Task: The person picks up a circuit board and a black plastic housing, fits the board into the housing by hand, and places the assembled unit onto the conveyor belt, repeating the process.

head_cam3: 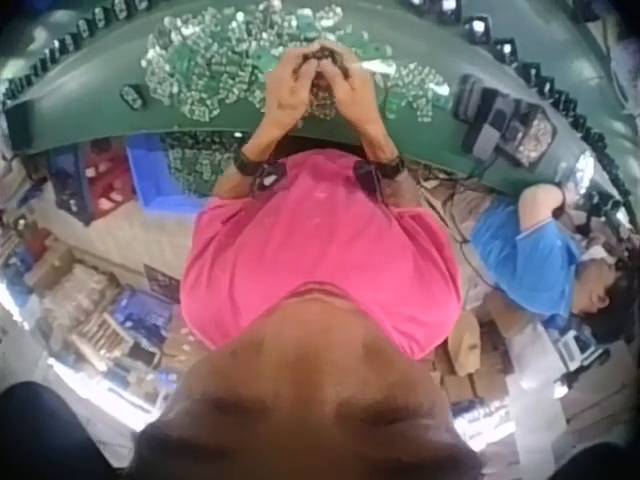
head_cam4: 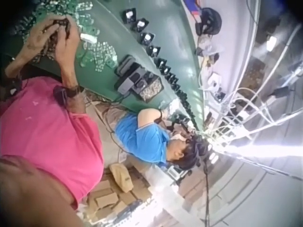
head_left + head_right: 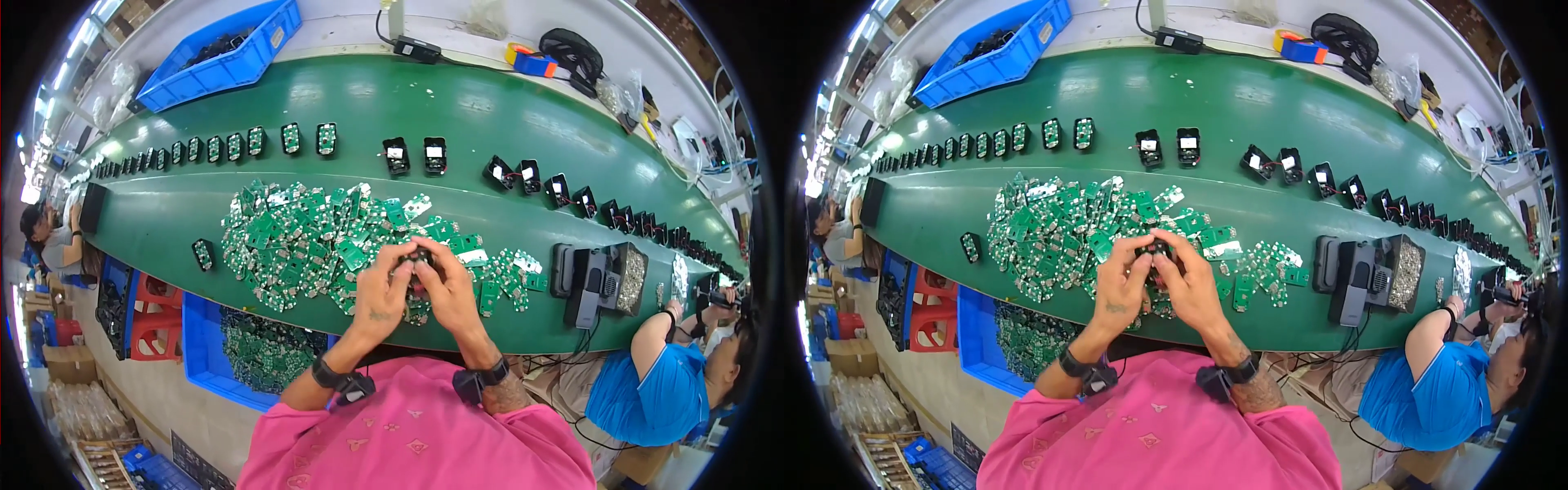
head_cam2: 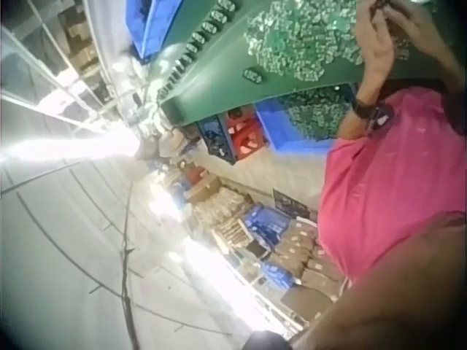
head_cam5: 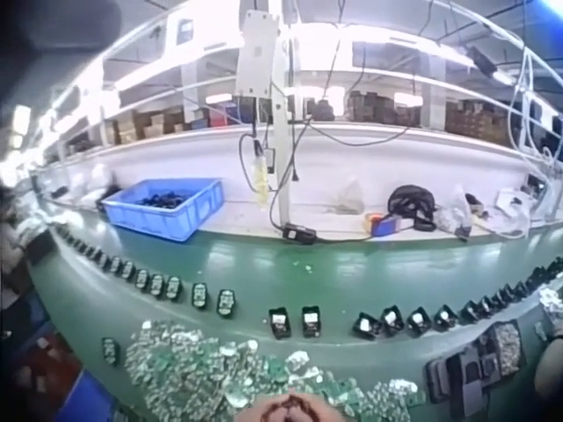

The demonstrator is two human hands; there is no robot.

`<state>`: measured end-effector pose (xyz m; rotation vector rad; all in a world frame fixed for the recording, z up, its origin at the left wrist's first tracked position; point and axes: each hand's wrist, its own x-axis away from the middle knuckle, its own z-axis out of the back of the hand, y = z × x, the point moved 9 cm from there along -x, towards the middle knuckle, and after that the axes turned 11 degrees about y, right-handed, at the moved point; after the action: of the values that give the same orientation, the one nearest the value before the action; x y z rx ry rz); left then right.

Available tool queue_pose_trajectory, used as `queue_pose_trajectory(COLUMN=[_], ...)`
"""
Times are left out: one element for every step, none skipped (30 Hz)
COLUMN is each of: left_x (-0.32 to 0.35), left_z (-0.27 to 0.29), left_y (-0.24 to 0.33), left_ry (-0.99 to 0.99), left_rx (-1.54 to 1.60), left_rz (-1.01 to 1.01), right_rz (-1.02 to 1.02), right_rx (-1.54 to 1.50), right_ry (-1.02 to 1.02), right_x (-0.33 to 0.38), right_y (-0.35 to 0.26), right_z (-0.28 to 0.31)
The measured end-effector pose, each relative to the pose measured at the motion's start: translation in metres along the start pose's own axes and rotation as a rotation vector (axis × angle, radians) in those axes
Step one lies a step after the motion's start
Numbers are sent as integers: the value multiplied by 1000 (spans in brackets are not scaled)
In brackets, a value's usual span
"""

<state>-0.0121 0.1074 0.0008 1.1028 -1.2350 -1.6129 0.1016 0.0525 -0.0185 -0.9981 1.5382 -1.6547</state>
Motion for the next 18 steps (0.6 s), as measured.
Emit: queue_pose_trajectory(left_x=[-7, -14, -25, -41, -64, -92, -119, -145, -171, -190, -206, -220, -229, -232, -237, -244, -246, -250], left_z=[3, 7, 16, 22, 41, 53, 58, 63, 64, 62, 56, 51, 47, 43, 41, 37, 36, 36], left_y=[-1, -2, 5, 10, 6, 1, -3, -5, -20, -39, -49, -61, -72, -79, -88, -90, -92, -100], left_ry=[-47, -96, -92, -95, -21, 33, 23, 20, 3, -23, -32, -21, -11, -18, 5, 30, 73, 70], left_rx=[-104, -208, -187, -159, -216, -264, -312, -366, -349, -330, -334, -374, -412, -411, -420, -426, -422, -457], left_rz=[-4, -5, -16, -27, -58, -88, -81, -78, -36, 7, 19, 72, 117, 110, 75, 32, -19, -17], right_rz=[22, 22, 119, 213, 191, 172, 478, 795, 834, 817, 922, 1030, 1041, 1042, 1021, 1006, 1035, 1051], right_rx=[50, 46, 163, 285, 241, 242, 439, 622, 594, 584, 644, 699, 728, 732, 750, 770, 808, 816], right_ry=[-43, -46, -4, 45, 159, 152, 186, 210, 103, 95, -55, -205, -256, -246, -288, -324, -318, -308], right_x=[-8, -13, -14, -13, -13, -11, 0, 19, 35, 46, 62, 77, 80, 83, 83, 82, 85, 86], right_y=[2, 1, -10, -23, -27, -24, -46, -64, -57, -50, -46, -39, -21, -12, -5, 4, 16, 17], right_z=[-6, -6, -7, -6, 0, 4, 9, 2, -11, -16, -33, -49, -54, -53, -56, -58, -59, -60])
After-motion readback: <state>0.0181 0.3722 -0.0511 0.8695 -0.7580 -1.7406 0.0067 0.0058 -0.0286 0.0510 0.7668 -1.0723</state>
